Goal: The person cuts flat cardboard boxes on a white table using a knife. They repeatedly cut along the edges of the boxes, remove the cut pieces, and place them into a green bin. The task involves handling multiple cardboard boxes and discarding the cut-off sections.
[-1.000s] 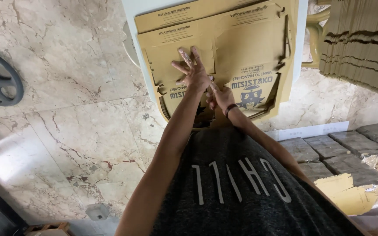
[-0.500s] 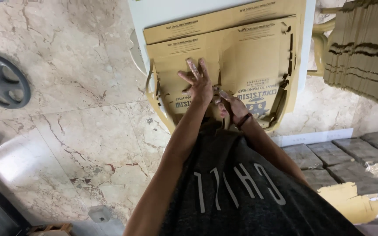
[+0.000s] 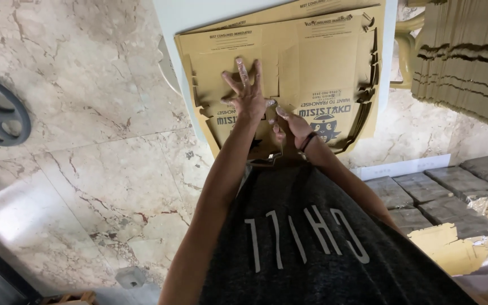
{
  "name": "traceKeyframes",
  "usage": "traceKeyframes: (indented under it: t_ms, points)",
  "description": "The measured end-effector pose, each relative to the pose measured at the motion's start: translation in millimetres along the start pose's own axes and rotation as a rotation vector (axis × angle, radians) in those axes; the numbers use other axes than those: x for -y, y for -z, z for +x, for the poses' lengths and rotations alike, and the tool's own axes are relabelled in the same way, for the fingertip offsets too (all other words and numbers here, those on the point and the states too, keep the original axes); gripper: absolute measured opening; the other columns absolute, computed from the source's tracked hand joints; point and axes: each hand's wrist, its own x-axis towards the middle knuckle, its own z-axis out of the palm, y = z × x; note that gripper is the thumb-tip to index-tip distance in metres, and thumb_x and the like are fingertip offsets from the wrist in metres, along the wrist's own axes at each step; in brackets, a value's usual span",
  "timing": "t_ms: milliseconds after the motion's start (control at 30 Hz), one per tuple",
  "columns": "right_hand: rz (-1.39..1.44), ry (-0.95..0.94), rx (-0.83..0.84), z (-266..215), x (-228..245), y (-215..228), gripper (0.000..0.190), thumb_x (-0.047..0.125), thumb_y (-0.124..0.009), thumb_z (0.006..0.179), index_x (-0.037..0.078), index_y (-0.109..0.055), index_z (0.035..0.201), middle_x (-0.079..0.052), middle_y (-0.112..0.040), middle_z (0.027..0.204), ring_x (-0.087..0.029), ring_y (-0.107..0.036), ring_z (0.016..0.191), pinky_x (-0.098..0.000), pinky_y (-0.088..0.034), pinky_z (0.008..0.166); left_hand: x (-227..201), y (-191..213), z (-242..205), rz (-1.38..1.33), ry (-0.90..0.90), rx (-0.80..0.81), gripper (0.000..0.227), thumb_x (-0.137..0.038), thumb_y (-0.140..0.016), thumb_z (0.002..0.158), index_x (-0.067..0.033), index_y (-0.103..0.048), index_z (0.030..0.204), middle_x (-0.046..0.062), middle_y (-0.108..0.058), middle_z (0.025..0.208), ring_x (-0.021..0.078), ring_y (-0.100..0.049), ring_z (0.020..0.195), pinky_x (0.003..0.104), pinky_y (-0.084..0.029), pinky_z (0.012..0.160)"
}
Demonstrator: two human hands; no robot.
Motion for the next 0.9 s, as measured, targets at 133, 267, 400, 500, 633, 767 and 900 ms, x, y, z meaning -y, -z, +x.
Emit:
traceKeyframes:
  t_ms: [133, 267, 400, 500, 633, 767, 900]
  points:
    - [-0.011, 0.019, 0.071, -11.9, 10.4, -6.7, 0.038, 0.037, -0.054, 0.108, 0.001, -0.064, 0.104, -0.008, -0.062, 0.060, -0.019, -0.049, 0.041, -0.0368, -0.046, 0.044, 0.1, -27.2, 13.3, 0.039, -0.005, 0.006, 0.114, -0.001, -0.071, 0.087, -0.0263, 0.007, 0.166, 0.030, 0.006, 0.167, 0.0711, 0.003, 0.141, 0.092, -0.037, 0.080]
    - [0.153, -0.086, 0.189, 23.2, -2.4, 43.8, 0.023, 0.024, -0.054, 0.102, 0.004, -0.061, 0.111, -0.008, -0.061, 0.063, -0.022, -0.053, 0.041, -0.0417, -0.053, 0.048, -7.1, -24.1, 9.0, 0.086, 0.012, 0.028, 0.113, -0.002, -0.072, 0.087, -0.0238, 0.007, 0.166, 0.030, 0.007, 0.167, 0.0715, -0.002, 0.142, 0.089, -0.042, 0.078]
    - [-0.053, 0.065, 0.130, -99.4, 43.4, -32.3, 0.045, 0.039, -0.055, 0.107, 0.000, -0.067, 0.088, -0.009, -0.048, 0.047, -0.017, -0.045, 0.029, -0.0322, -0.044, 0.033, -9.7, -34.0, 14.4, 0.313, -0.003, 0.097, 0.115, -0.006, -0.072, 0.089, -0.0228, 0.013, 0.164, 0.031, 0.019, 0.164, 0.0717, -0.005, 0.142, 0.082, -0.049, 0.079]
    - [-0.141, 0.196, 0.074, -84.6, 52.8, -44.1, 0.050, 0.038, -0.052, 0.109, -0.005, -0.067, 0.089, -0.014, -0.047, 0.048, -0.020, -0.043, 0.030, -0.0373, -0.045, 0.032, -11.4, -22.3, 21.6, 0.262, 0.022, -0.010, 0.113, 0.000, -0.070, 0.088, -0.0187, 0.011, 0.165, 0.035, 0.016, 0.163, 0.0748, -0.002, 0.140, 0.087, -0.044, 0.077]
    - [-0.157, 0.126, 0.026, -78.3, 30.5, -35.9, 0.050, 0.039, -0.055, 0.107, -0.006, -0.067, 0.088, -0.018, -0.052, 0.051, -0.023, -0.046, 0.034, -0.0386, -0.048, 0.036, -10.4, -12.2, -1.3, 0.139, 0.021, 0.109, 0.109, -0.002, -0.067, 0.091, -0.0220, 0.011, 0.165, 0.031, 0.018, 0.164, 0.0715, -0.002, 0.141, 0.085, -0.045, 0.081]
    - [-0.145, 0.063, -0.031, -54.6, 24.6, -30.4, 0.039, 0.029, -0.065, 0.102, -0.008, -0.069, 0.088, -0.023, -0.063, 0.057, -0.032, -0.064, 0.041, -0.0450, -0.058, 0.044, -7.8, 1.0, 2.6, 0.102, -0.002, 0.117, 0.107, -0.001, -0.067, 0.093, -0.0181, 0.010, 0.165, 0.032, 0.013, 0.165, 0.0697, -0.001, 0.142, 0.082, -0.046, 0.087]
    - [-0.081, -0.132, 0.116, -67.4, 45.1, -43.6, 0.040, 0.025, -0.048, 0.108, -0.009, -0.062, 0.093, -0.015, -0.059, 0.060, -0.018, -0.065, 0.054, -0.0262, -0.056, 0.056, 20.9, 16.0, -58.1, 0.101, -0.283, 0.033, 0.084, -0.010, -0.075, 0.094, -0.0125, -0.026, 0.163, 0.035, -0.018, 0.162, 0.0578, -0.029, 0.144, 0.081, -0.037, 0.103]
